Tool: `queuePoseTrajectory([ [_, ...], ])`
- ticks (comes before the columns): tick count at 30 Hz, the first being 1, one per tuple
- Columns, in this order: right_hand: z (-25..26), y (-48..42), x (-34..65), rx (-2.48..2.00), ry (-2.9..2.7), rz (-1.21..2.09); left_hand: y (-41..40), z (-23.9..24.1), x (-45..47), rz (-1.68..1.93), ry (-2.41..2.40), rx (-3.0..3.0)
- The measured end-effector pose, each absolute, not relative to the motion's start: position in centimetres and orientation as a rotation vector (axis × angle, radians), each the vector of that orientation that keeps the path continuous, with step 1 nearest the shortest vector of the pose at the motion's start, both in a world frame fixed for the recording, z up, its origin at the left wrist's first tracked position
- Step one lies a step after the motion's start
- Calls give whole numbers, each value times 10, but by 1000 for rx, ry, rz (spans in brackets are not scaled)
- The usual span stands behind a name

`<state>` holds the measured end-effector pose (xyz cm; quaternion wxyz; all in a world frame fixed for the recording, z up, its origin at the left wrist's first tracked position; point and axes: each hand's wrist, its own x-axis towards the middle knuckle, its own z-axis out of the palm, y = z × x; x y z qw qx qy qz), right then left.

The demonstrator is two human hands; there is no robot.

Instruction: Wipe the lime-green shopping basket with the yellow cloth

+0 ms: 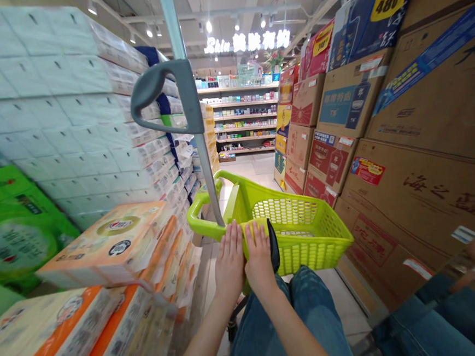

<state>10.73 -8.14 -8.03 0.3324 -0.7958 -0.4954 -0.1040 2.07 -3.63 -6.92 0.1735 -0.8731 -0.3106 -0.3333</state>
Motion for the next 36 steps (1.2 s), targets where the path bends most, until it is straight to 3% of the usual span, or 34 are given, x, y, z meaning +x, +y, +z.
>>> queuePoseTrajectory([
  [14,-135,-167,223,-2241,-1224,-545,-40,-66,19,-873,-915,-2562],
  [18,-131,-149,207,-2245,-1115,-442,-40,-67,20,-895,-910,-2560],
  [27,-68,-84,111,-1989,-1390,-184,-38,-70,21,-911,-909,-2472],
  [36,-114,-140,183,-2170,-1302,-427,-40,-66,20,-879,-923,-2567],
])
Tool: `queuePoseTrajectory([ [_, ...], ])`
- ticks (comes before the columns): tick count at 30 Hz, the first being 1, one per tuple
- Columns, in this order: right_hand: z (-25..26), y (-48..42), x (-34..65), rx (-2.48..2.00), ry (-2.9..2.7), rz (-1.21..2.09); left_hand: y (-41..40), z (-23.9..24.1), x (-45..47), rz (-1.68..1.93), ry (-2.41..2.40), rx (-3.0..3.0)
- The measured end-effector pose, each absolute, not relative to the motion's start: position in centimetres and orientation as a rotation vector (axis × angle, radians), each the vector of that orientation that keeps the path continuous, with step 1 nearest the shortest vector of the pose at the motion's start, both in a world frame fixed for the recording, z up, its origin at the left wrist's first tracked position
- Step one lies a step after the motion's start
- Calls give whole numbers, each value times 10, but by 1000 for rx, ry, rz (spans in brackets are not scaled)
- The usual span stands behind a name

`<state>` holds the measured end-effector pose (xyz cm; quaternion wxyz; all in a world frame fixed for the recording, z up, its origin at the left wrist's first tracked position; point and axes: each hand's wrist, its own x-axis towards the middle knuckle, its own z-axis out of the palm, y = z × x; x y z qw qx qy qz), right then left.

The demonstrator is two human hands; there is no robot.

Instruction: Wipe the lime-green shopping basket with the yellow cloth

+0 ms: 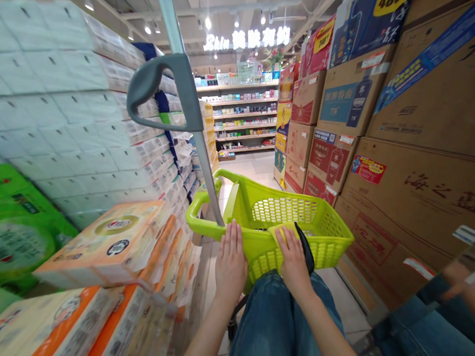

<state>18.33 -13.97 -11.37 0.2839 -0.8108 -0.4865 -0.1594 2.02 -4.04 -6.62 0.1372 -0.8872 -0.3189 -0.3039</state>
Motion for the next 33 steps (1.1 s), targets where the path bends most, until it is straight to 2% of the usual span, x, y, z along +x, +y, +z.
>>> queuePoseTrajectory([
  [7,-131,-148,208,-2250,-1107,-480,-40,-67,21,-863,-927,-2550],
  [14,-87,-85,123,-2072,-1236,-251,-37,-71,22,-885,-912,-2485],
  [18,-76,-77,105,-1974,-1347,-234,-37,-72,22,-891,-906,-2448],
  [29,-132,-154,207,-2113,-1284,-498,-40,-67,19,-854,-931,-2559],
  [33,-137,-149,207,-2127,-1137,-477,-40,-67,20,-856,-939,-2558],
])
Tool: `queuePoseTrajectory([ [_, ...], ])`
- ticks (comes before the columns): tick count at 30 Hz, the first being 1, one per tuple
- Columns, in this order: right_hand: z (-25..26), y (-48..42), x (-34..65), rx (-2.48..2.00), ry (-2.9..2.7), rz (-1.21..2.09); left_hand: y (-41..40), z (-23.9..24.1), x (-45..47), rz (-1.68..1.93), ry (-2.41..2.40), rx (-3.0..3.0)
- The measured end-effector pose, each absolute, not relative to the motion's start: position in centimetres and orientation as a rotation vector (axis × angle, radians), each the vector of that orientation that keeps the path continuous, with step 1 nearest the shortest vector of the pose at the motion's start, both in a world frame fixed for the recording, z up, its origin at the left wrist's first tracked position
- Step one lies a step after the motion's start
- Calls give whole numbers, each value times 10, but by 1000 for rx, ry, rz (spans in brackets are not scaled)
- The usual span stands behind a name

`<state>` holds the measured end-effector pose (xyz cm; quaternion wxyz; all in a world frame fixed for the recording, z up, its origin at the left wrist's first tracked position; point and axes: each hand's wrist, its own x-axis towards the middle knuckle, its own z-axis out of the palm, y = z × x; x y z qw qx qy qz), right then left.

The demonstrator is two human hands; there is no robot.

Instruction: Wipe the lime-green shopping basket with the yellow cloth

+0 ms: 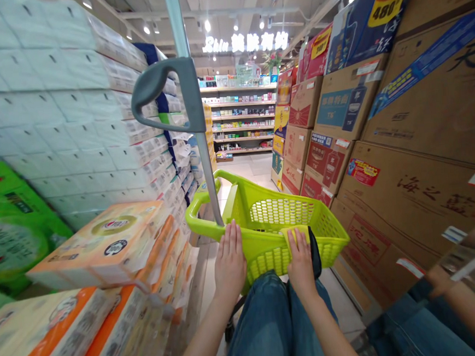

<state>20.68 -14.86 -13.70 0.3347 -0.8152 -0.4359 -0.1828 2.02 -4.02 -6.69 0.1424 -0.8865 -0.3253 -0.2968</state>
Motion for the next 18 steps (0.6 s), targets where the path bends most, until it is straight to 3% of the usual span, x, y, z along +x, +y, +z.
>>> queuePoseTrajectory([
  [9,-89,-71,108,-1799,-1268,-157,-35,-74,22,-935,-895,-2450],
  [18,-112,-125,164,-1933,-1359,-383,-37,-71,19,-890,-908,-2559],
])
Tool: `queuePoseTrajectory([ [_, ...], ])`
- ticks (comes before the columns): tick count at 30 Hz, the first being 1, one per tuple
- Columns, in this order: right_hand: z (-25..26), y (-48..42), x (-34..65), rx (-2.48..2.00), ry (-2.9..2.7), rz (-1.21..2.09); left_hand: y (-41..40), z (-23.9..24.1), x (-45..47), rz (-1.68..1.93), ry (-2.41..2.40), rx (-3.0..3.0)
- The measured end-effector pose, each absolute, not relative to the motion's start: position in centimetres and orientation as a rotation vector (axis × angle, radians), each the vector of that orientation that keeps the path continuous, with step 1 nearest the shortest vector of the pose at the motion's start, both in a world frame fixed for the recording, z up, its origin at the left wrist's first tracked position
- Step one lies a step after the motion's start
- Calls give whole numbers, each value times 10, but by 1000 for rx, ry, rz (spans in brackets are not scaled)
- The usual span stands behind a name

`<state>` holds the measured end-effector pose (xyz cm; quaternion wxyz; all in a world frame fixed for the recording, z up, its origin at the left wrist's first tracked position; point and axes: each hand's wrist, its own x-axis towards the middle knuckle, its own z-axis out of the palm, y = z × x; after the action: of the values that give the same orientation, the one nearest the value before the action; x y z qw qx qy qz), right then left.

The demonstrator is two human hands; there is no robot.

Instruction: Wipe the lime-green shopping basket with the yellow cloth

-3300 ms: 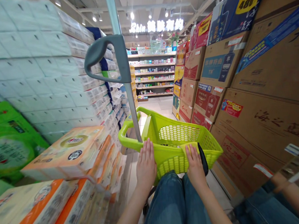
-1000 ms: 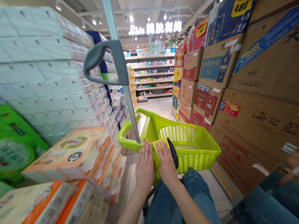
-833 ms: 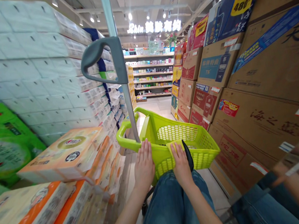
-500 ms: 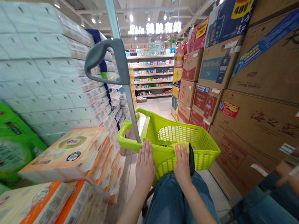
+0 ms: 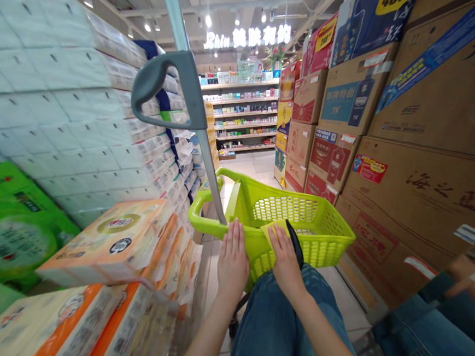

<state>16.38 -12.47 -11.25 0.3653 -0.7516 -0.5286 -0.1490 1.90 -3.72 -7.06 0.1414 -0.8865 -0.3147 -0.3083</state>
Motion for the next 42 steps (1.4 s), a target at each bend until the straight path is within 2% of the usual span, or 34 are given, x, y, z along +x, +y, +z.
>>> queuePoseTrajectory([
  [5,-137,-154,211,-2090,-1200,-482,-39,-69,19,-867,-919,-2565],
  [8,-138,-140,201,-2091,-1089,-464,-40,-68,20,-891,-917,-2559],
  [17,-86,-70,91,-1858,-1307,-290,-33,-77,21,-936,-882,-2439],
  [23,-98,-100,130,-1887,-1380,-358,-35,-74,21,-943,-900,-2515],
  [34,-135,-152,199,-2078,-1152,-500,-40,-69,19,-905,-911,-2570],
  [38,-119,-117,165,-2056,-1086,-378,-39,-70,20,-897,-915,-2548],
  [42,-90,-80,117,-1923,-1253,-222,-36,-73,21,-939,-904,-2474],
])
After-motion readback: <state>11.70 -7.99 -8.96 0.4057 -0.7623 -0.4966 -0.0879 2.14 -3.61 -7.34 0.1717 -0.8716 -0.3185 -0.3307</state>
